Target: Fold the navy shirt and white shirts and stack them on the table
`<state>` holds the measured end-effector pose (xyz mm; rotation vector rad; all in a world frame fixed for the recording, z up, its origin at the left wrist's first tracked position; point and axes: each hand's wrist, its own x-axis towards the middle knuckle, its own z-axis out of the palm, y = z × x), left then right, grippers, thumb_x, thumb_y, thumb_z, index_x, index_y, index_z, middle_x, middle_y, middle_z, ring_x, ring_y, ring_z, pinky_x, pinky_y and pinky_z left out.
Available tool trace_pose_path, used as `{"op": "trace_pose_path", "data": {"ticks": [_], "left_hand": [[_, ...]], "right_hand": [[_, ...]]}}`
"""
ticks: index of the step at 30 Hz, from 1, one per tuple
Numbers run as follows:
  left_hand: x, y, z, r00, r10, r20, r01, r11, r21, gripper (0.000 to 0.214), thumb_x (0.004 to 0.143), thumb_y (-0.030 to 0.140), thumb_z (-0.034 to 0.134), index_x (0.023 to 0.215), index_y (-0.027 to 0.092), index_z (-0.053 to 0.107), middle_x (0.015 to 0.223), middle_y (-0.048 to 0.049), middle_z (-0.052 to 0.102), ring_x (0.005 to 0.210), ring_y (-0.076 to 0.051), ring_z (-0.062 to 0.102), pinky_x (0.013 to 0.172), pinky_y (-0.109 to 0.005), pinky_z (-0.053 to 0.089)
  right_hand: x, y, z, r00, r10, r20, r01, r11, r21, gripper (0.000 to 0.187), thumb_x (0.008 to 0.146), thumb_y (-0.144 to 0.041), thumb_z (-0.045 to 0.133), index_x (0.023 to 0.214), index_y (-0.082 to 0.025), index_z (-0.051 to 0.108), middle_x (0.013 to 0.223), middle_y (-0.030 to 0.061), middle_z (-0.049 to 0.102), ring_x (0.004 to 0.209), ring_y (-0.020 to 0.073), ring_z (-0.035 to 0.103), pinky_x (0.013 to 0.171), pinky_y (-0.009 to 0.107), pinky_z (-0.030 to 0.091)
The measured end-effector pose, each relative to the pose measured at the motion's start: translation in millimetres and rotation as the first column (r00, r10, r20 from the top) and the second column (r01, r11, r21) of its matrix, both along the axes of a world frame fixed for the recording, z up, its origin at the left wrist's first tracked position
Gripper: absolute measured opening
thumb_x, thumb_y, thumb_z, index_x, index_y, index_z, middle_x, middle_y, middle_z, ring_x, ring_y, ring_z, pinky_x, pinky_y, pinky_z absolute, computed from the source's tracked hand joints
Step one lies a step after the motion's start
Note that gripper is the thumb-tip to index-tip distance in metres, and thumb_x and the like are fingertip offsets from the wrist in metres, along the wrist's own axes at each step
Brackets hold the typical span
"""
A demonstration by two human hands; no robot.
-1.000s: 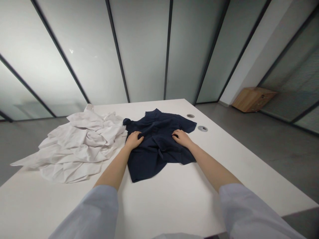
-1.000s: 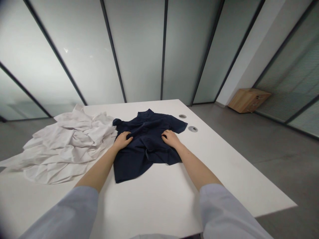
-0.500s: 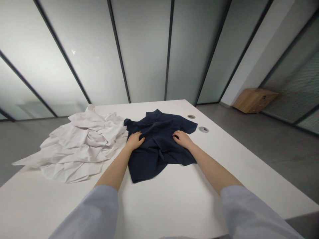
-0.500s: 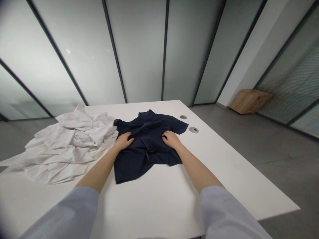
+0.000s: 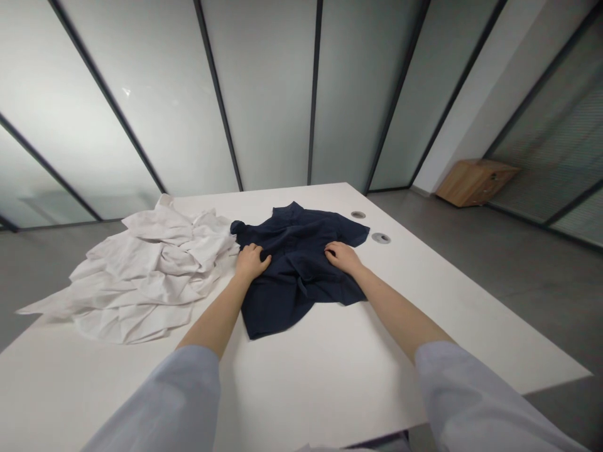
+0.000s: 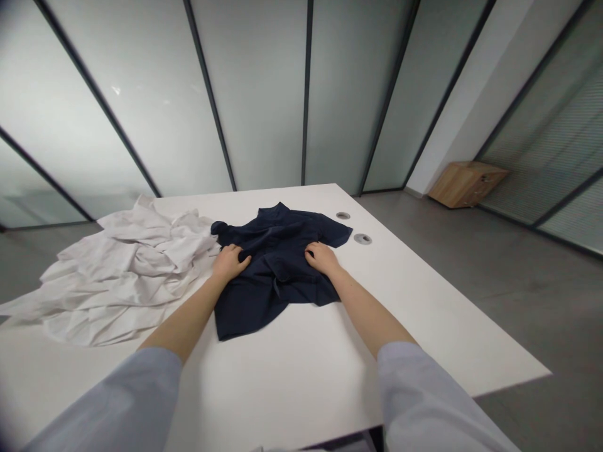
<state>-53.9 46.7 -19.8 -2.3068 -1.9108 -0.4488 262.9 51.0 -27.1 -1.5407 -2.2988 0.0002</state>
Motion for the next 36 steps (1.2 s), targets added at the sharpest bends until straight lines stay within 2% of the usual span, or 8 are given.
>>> {"op": "trace_pose_path", "data": {"ticks": [2,7,12,20,28,32,36], "left_hand": [[2,-8,3.4,0.997,0.073,-0.005,-0.073,0.997,-0.006,0.038,0.087,0.046,0.049,0.102,0.016,0.066,0.105,-0.0125,0.065,0.104,-0.027,0.059,0.092,-0.037,0.046],[7,-16,4.4,0.996,0.089,0.027,-0.088,0.995,-0.039,0.037,0.089,0.045,0.046,0.098,0.016,0.066,0.105,-0.0122,0.065,0.103,-0.026,0.058,0.090,-0.036,0.046],[7,-14,1.6,0.989,0.144,0.036,-0.144,0.990,-0.010,0.040,0.089,0.045,0.044,0.101,0.015,0.068,0.104,-0.0120,0.067,0.099,-0.027,0.061,0.085,-0.035,0.048],[0,-13,5.2,0.993,0.093,0.078,-0.089,0.995,-0.052,0.038,0.088,0.040,0.045,0.108,0.016,0.067,0.108,-0.0108,0.068,0.101,-0.027,0.062,0.086,-0.036,0.049],[0,-17,2.8,0.995,0.047,0.088,-0.039,0.995,-0.094,0.047,0.091,0.050,0.041,0.113,0.015,0.064,0.116,-0.0129,0.066,0.107,-0.028,0.061,0.091,-0.037,0.047],[0,-15,-2.1,0.996,0.008,0.087,0.003,0.993,-0.120,0.055,0.092,0.055,0.035,0.120,0.014,0.060,0.132,-0.0149,0.057,0.123,-0.028,0.052,0.102,-0.036,0.040],[-1,-14,-4.7,0.997,-0.023,0.068,0.034,0.984,-0.175,0.067,0.091,0.062,0.032,0.134,0.013,0.049,0.146,-0.0157,0.044,0.136,-0.028,0.037,0.110,-0.039,0.030]], "right_hand": [[1,-1,-0.9,1.000,-0.012,-0.020,0.011,1.000,-0.017,0.027,0.092,-0.025,0.045,0.098,-0.020,0.072,0.111,0.0063,0.070,0.102,0.0206,0.062,0.090,0.029,0.046],[1,2,-7.8,0.993,-0.099,-0.068,0.097,0.995,-0.035,0.033,0.093,-0.033,0.042,0.103,-0.021,0.071,0.111,0.0062,0.070,0.104,0.0240,0.062,0.089,0.033,0.046],[-6,-4,-2.0,0.993,-0.108,-0.037,0.107,0.994,-0.020,0.032,0.093,-0.033,0.043,0.102,-0.020,0.071,0.113,0.0084,0.069,0.104,0.0241,0.062,0.089,0.032,0.045],[-1,-5,0.8,0.996,-0.085,-0.024,0.083,0.995,-0.058,0.029,0.093,-0.029,0.046,0.103,-0.021,0.071,0.119,0.0065,0.067,0.108,0.0224,0.061,0.092,0.031,0.046],[1,-6,-2.1,0.998,-0.051,-0.038,0.048,0.997,-0.063,0.029,0.093,-0.031,0.046,0.105,-0.020,0.070,0.125,0.0081,0.064,0.112,0.0224,0.060,0.097,0.033,0.045],[0,-6,-1.7,0.995,-0.079,-0.055,0.075,0.994,-0.073,0.036,0.097,-0.037,0.039,0.105,-0.021,0.070,0.125,0.0088,0.064,0.115,0.0231,0.059,0.097,0.036,0.044],[-1,-6,-0.7,0.997,-0.081,-0.019,0.079,0.994,-0.070,0.036,0.097,-0.039,0.039,0.104,-0.021,0.070,0.123,0.0101,0.064,0.113,0.0234,0.060,0.096,0.036,0.045]]}}
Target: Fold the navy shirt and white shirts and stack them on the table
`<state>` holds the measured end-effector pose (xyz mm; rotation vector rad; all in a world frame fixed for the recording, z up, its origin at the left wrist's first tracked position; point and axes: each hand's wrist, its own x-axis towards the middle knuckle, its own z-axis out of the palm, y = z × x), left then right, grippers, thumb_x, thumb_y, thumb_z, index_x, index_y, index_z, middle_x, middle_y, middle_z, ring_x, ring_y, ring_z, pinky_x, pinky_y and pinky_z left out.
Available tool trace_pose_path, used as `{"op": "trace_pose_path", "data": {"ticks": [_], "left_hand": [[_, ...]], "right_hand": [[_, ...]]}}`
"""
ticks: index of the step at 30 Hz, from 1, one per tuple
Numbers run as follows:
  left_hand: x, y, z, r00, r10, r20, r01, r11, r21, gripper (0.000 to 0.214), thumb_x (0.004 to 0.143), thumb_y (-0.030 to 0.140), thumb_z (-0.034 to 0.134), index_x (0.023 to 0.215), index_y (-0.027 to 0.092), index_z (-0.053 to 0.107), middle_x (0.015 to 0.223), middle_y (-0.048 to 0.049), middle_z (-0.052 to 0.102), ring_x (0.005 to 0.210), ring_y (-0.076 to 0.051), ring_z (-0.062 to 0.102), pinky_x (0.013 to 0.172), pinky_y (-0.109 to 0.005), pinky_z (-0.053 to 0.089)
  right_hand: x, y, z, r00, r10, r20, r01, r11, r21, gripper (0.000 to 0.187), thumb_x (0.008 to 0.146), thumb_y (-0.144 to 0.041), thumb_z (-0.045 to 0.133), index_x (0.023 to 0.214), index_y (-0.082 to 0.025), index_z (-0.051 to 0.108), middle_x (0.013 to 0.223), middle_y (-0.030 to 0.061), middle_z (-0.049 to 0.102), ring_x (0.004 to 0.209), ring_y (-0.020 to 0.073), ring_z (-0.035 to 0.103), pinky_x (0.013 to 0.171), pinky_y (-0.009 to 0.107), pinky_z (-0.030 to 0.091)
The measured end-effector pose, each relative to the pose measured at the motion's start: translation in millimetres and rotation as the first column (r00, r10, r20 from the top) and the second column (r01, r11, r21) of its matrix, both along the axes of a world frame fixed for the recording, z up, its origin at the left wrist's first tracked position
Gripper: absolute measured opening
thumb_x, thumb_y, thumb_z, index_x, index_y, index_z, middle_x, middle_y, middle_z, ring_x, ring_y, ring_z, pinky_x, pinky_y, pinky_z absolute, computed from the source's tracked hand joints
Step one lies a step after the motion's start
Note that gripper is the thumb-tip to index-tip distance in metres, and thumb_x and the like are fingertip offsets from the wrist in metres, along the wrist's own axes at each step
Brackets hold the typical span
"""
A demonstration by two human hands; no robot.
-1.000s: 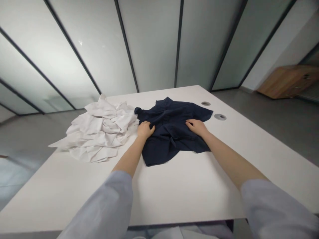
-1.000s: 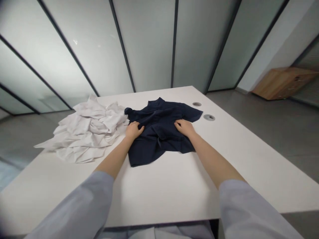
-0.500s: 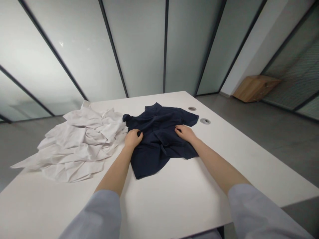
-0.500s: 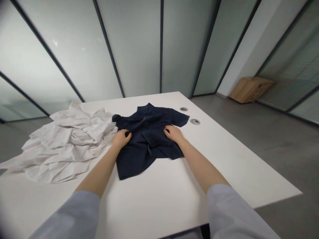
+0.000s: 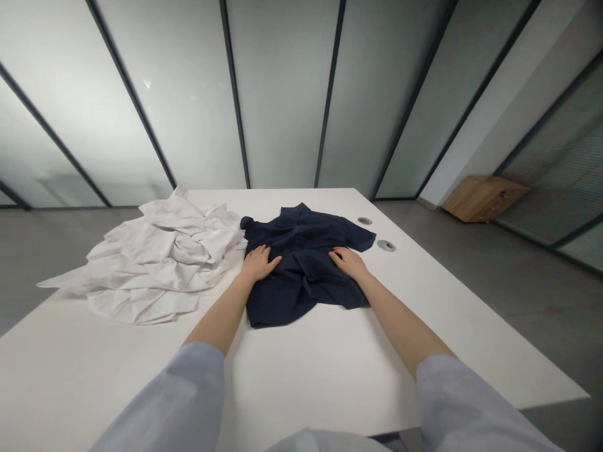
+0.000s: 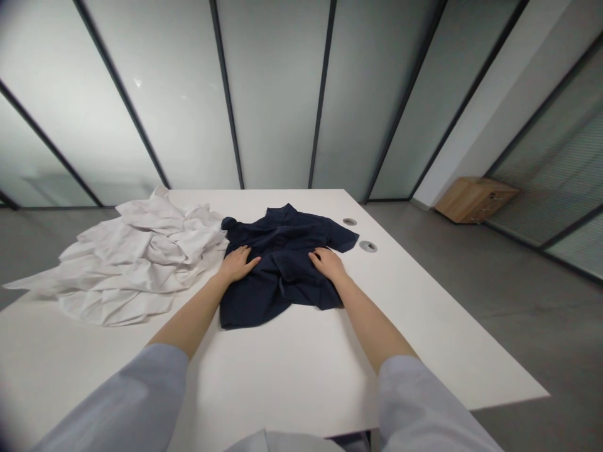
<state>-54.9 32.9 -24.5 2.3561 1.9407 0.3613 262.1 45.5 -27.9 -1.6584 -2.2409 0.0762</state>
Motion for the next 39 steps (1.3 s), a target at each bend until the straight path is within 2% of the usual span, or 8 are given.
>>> {"op": "trace_pose_path", "data": {"ticks": [7,18,21,24,27,30,33,39], "left_hand": [[2,-4,0.4,0.999,-0.040,0.016,0.041,0.997,-0.071,0.084,0.085,0.071,0.033,0.149,0.017,0.027,0.155,-0.0155,0.027,0.142,-0.030,0.024,0.113,-0.050,0.020],[-2,4,3.1,0.993,-0.103,-0.065,0.090,0.979,-0.182,0.110,0.058,0.085,0.054,0.144,0.019,0.037,0.154,-0.0205,0.026,0.141,-0.039,0.022,0.109,-0.056,0.022],[-4,-7,12.0,0.986,-0.132,-0.099,0.115,0.979,-0.166,0.107,0.058,0.085,0.055,0.141,0.019,0.043,0.150,-0.0207,0.034,0.137,-0.040,0.031,0.106,-0.051,0.030],[-3,-16,26.1,0.979,-0.146,-0.140,0.129,0.983,-0.128,0.093,0.067,0.083,0.047,0.133,0.017,0.051,0.135,-0.0207,0.053,0.122,-0.038,0.051,0.097,-0.045,0.040],[5,-15,42.3,0.982,-0.097,-0.163,0.085,0.993,-0.078,0.074,0.082,0.075,0.034,0.119,0.017,0.059,0.107,-0.0176,0.068,0.101,-0.034,0.063,0.089,-0.043,0.044],[19,-2,49.0,0.982,-0.102,-0.160,0.113,0.992,0.062,0.058,0.091,0.060,0.031,0.116,0.017,0.060,0.108,-0.0161,0.067,0.104,-0.032,0.062,0.093,-0.043,0.042],[31,15,39.3,0.978,-0.154,-0.141,0.174,0.975,0.139,0.056,0.091,0.054,0.036,0.130,0.018,0.052,0.134,-0.0156,0.054,0.123,-0.032,0.049,0.101,-0.043,0.038],[31,38,5.9,0.983,-0.104,-0.153,0.088,0.990,-0.114,0.072,0.091,0.063,0.024,0.147,0.019,0.033,0.155,-0.0130,0.026,0.143,-0.033,0.022,0.112,-0.053,0.019]], "right_hand": [[-2,2,-6.5,0.994,0.011,0.113,-0.011,1.000,-0.002,0.049,0.092,-0.050,0.048,0.123,-0.013,0.061,0.134,0.0178,0.055,0.123,0.0283,0.052,0.103,0.039,0.041],[22,-9,-15.6,0.976,0.090,0.197,-0.068,0.991,-0.117,0.080,0.082,-0.068,0.052,0.139,-0.013,0.047,0.147,0.0208,0.040,0.137,0.0348,0.035,0.109,0.046,0.032],[26,-22,-4.1,0.969,0.112,0.220,-0.084,0.988,-0.132,0.081,0.080,-0.071,0.051,0.136,-0.013,0.051,0.144,0.0197,0.044,0.135,0.0349,0.037,0.108,0.044,0.034],[26,-27,18.6,0.965,0.122,0.233,-0.082,0.982,-0.172,0.068,0.082,-0.071,0.047,0.121,-0.018,0.064,0.125,0.0159,0.063,0.117,0.0331,0.057,0.096,0.040,0.045],[22,-15,45.4,0.972,0.079,0.223,-0.038,0.983,-0.180,0.058,0.087,-0.067,0.042,0.109,-0.022,0.069,0.101,0.0119,0.072,0.092,0.0296,0.067,0.081,0.037,0.050],[9,8,58.1,0.977,0.077,0.197,-0.060,0.994,-0.091,0.050,0.090,-0.058,0.045,0.116,-0.020,0.065,0.110,0.0120,0.069,0.098,0.0296,0.065,0.085,0.038,0.048],[-7,29,47.7,0.974,0.107,0.198,-0.101,0.994,-0.041,0.051,0.092,-0.053,0.043,0.127,-0.019,0.059,0.132,0.0139,0.057,0.120,0.0308,0.053,0.099,0.041,0.041],[-24,43,6.2,0.967,-0.067,0.244,0.117,0.974,-0.195,0.069,0.093,-0.062,0.028,0.147,-0.020,0.035,0.154,0.0130,0.029,0.141,0.0344,0.024,0.111,0.052,0.021]]}}
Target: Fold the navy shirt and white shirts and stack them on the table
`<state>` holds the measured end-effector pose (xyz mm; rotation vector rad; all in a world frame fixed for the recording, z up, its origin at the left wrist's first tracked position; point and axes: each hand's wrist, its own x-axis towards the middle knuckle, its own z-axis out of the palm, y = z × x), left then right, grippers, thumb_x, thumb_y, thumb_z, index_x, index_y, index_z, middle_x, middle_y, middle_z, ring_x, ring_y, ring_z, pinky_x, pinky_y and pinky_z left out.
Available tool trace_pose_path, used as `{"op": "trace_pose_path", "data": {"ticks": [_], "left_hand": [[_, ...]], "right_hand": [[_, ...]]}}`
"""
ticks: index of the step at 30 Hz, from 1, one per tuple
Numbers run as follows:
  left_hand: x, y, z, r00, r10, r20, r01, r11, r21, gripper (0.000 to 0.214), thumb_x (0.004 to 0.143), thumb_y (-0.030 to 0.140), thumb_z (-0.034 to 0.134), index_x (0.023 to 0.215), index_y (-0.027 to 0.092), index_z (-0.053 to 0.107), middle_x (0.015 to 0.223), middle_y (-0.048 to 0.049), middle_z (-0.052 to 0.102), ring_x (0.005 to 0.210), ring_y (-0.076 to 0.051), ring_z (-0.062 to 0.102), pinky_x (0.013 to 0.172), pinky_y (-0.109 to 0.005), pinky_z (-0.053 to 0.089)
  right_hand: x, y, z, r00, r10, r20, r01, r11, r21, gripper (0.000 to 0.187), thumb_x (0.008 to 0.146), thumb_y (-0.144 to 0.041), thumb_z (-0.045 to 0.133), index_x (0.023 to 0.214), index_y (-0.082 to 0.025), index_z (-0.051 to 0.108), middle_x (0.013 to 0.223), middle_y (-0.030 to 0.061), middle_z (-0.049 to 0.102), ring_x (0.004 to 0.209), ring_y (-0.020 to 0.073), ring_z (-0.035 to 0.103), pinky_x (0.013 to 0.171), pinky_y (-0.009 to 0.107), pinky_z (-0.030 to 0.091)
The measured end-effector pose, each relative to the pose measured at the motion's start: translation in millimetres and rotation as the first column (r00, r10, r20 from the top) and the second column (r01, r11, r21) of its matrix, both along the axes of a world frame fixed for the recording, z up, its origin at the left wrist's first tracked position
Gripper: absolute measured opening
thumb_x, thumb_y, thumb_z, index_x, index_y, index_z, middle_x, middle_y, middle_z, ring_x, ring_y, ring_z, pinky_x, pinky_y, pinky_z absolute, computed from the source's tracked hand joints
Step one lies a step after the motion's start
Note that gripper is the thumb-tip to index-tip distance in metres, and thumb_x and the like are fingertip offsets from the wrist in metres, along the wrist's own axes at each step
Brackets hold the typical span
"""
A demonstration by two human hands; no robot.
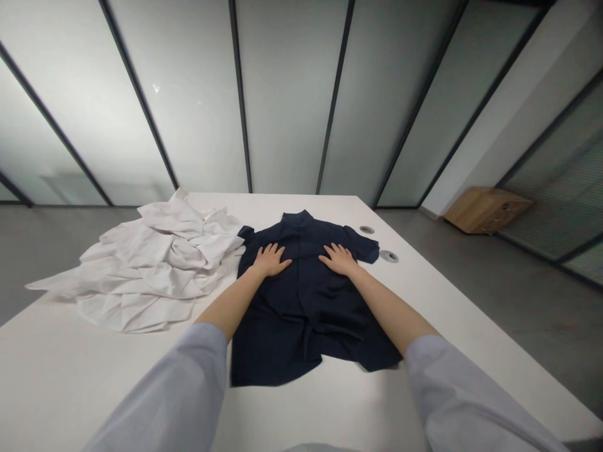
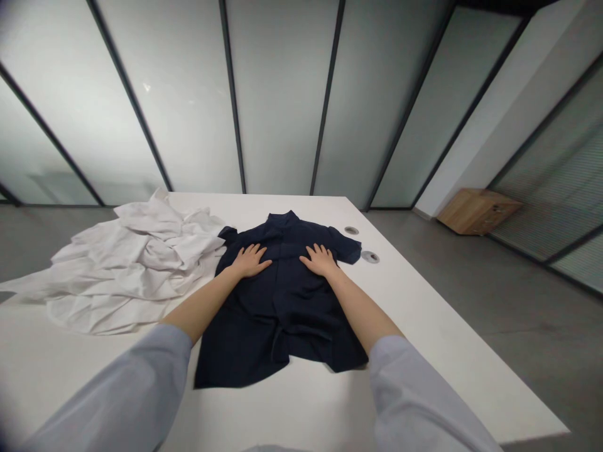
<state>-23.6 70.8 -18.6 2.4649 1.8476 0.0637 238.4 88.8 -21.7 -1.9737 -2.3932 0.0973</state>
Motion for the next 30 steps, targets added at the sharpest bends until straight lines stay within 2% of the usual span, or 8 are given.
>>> {"op": "trace_pose_path", "data": {"ticks": [5,10,15,18,21,24,27,30], "left_hand": [[-7,-3,-5.5,1.000,0.006,-0.002,-0.006,0.999,-0.046,0.079,0.088,0.069,0.020,0.149,0.020,0.028,0.157,-0.0131,0.020,0.144,-0.033,0.018,0.112,-0.055,0.016],[-9,-26,2.4,0.999,-0.013,-0.041,0.012,1.000,-0.016,0.079,0.086,0.070,0.028,0.146,0.019,0.035,0.154,-0.0161,0.029,0.140,-0.035,0.027,0.109,-0.055,0.024],[-3,-44,28.7,0.997,-0.005,-0.074,0.001,0.998,-0.056,0.086,0.080,0.076,0.034,0.139,0.015,0.043,0.134,-0.0206,0.054,0.119,-0.037,0.052,0.092,-0.048,0.043],[5,-37,40.6,0.997,0.029,-0.074,-0.030,0.999,-0.015,0.079,0.084,0.074,0.029,0.130,0.013,0.051,0.118,-0.0196,0.064,0.110,-0.036,0.058,0.091,-0.047,0.043],[11,-22,33.5,0.999,-0.008,-0.032,0.013,0.988,0.153,0.066,0.088,0.065,0.033,0.130,0.017,0.052,0.131,-0.0171,0.056,0.122,-0.034,0.050,0.100,-0.046,0.037],[10,-9,12.4,1.000,-0.012,0.015,0.009,0.980,0.198,0.064,0.090,0.059,0.033,0.137,0.018,0.046,0.145,-0.0150,0.043,0.134,-0.033,0.037,0.108,-0.046,0.028],[7,0,-5.0,0.999,0.023,0.046,-0.028,0.993,0.115,0.067,0.091,0.059,0.028,0.141,0.017,0.043,0.151,-0.0138,0.036,0.139,-0.032,0.031,0.112,-0.047,0.021],[5,3,-10.4,0.998,0.041,0.051,-0.045,0.996,0.075,0.068,0.091,0.060,0.027,0.143,0.018,0.041,0.153,-0.0126,0.032,0.139,-0.032,0.030,0.113,-0.048,0.021]], "right_hand": [[4,-8,-7.5,1.000,-0.018,0.017,0.019,0.999,-0.030,0.072,0.092,-0.064,0.025,0.149,-0.021,0.030,0.157,0.0108,0.023,0.143,0.0341,0.019,0.113,0.051,0.015],[9,-31,-7.0,0.998,0.046,0.041,-0.045,0.999,-0.025,0.073,0.092,-0.064,0.025,0.149,-0.020,0.032,0.156,0.0128,0.026,0.141,0.0343,0.024,0.111,0.050,0.021],[12,-47,7.5,0.984,0.156,0.083,-0.159,0.987,0.022,0.064,0.091,-0.063,0.032,0.136,-0.022,0.052,0.141,0.0131,0.049,0.128,0.0330,0.046,0.104,0.046,0.034],[20,-36,25.6,0.987,0.161,0.025,-0.163,0.985,0.052,0.050,0.095,-0.052,0.031,0.120,-0.024,0.065,0.123,0.0091,0.064,0.112,0.0276,0.059,0.095,0.039,0.042],[40,-14,38.2,0.998,-0.005,-0.062,0.014,0.989,0.149,0.040,0.095,-0.033,0.033,0.115,-0.022,0.066,0.118,0.0085,0.066,0.107,0.0249,0.061,0.091,0.034,0.044],[70,4,36.8,0.948,-0.297,-0.114,0.314,0.930,0.192,0.040,0.092,-0.026,0.036,0.119,-0.016,0.064,0.121,0.0137,0.063,0.112,0.0273,0.057,0.092,0.037,0.044],[95,10,24.6,0.844,-0.527,-0.098,0.536,0.833,0.134,0.051,0.092,-0.046,0.039,0.121,-0.011,0.062,0.123,0.0211,0.058,0.114,0.0348,0.054,0.090,0.046,0.044],[105,9,10.9,0.832,-0.554,-0.044,0.555,0.824,0.113,0.065,0.085,-0.063,0.044,0.118,-0.009,0.062,0.122,0.0233,0.056,0.116,0.0379,0.051,0.091,0.049,0.042]]}}
